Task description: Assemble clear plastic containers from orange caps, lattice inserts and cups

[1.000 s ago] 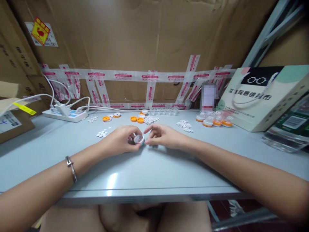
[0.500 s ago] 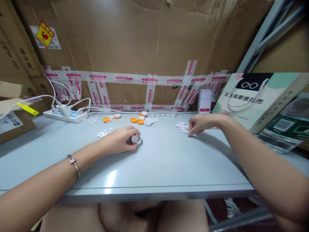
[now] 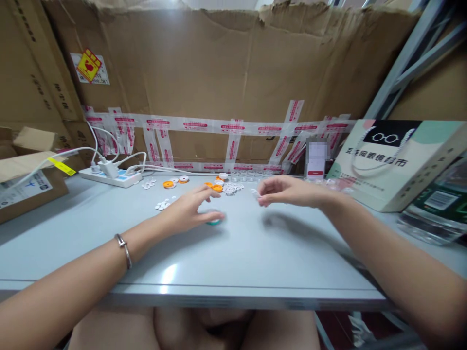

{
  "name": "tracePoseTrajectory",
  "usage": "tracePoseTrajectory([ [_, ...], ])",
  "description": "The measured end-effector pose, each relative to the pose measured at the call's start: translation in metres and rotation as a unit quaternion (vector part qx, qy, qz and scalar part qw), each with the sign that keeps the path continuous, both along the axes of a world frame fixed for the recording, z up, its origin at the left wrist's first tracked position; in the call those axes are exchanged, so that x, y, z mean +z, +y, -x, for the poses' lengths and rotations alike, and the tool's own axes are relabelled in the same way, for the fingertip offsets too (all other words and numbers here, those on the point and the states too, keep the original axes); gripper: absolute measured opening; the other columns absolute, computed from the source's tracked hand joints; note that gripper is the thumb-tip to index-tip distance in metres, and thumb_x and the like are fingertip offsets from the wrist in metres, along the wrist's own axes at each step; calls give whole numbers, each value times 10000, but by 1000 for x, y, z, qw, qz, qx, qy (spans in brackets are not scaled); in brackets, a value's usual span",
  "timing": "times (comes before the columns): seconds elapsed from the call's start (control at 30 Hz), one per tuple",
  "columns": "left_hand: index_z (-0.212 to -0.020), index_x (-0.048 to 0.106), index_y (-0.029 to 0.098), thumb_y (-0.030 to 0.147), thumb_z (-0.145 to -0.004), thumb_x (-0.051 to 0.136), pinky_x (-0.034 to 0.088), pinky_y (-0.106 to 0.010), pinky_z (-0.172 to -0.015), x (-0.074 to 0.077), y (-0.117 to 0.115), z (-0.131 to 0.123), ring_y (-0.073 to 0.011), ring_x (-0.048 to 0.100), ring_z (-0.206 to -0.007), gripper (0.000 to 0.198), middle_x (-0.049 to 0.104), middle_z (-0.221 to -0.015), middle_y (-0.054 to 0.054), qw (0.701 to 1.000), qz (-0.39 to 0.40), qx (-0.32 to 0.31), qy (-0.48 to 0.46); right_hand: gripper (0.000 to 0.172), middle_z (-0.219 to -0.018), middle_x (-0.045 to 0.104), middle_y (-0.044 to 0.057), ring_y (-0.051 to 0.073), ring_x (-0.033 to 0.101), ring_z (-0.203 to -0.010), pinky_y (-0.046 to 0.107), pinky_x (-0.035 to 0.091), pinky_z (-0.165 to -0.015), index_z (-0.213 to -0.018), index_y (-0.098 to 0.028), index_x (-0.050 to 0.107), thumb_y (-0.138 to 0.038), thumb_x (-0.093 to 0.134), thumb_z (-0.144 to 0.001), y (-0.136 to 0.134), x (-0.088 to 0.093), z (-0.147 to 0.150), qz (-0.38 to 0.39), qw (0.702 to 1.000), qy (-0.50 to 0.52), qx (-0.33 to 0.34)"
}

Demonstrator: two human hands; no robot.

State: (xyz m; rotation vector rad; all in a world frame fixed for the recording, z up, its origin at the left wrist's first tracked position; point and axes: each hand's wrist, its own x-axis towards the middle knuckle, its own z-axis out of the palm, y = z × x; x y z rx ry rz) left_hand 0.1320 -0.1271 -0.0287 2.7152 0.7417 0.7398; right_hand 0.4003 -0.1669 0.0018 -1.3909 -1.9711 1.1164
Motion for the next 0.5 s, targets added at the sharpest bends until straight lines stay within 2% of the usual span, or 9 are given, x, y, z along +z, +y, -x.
tracePoseTrajectory([
  [0.1, -1018, 582, 170, 367, -805, 581, 464, -278, -675, 1, -2, -3, -175, 586, -816, 290, 629, -962, -71, 994, 35, -15, -101, 218, -687, 614, -17, 105, 558, -651, 256, 434, -670, -721, -170, 577, -329, 705, -644, 1, -14, 45, -16, 992, 123, 12],
  [0.2, -946, 603, 154, 303, -821, 558, 474, -280, -699, 4, -3, -4, -164, 608, -783, 199, 661, -876, -61, 977, 115, -32, -174, 179, -633, 599, -22, 95, 546, -610, 247, 428, -639, -677, -161, 583, -290, 702, -642, 4, -22, 77, -11, 986, 167, 20],
  [0.3, -805, 601, 149, 293, -809, 560, 477, -275, -676, 7, -2, -3, -155, 611, -721, 150, 653, -750, -32, 956, 188, -30, -224, 156, -628, 609, -16, 95, 556, -604, 248, 437, -646, -672, -162, 578, -284, 675, -678, 11, -22, 92, -39, 982, 185, 8],
  [0.37, -750, 578, 152, 307, -784, 587, 468, -265, -651, 9, 0, -2, -142, 598, -681, 159, 627, -702, -10, 941, 206, -3, -267, 157, -665, 632, 0, 109, 576, -628, 259, 456, -658, -725, -161, 596, -308, 649, -714, 19, -21, 93, -84, 982, 171, 6],
  [0.43, -741, 551, 158, 335, -774, 602, 460, -260, -651, 9, 3, -2, -141, 602, -696, 187, 621, -704, -3, 926, 215, 38, -307, 186, -741, 662, 30, 135, 604, -682, 282, 479, -681, -805, -157, 619, -338, 610, -762, 29, -25, 89, -174, 979, 101, -15],
  [0.5, -765, 522, 166, 368, -777, 601, 457, -263, -654, 9, 6, -1, -155, 625, -733, 217, 639, -729, -9, 910, 232, 66, -338, 199, -894, 680, 71, 170, 622, -810, 321, 483, -761, -889, -160, 632, -329, 555, -817, 40, -34, 80, -290, 954, -4, -72],
])
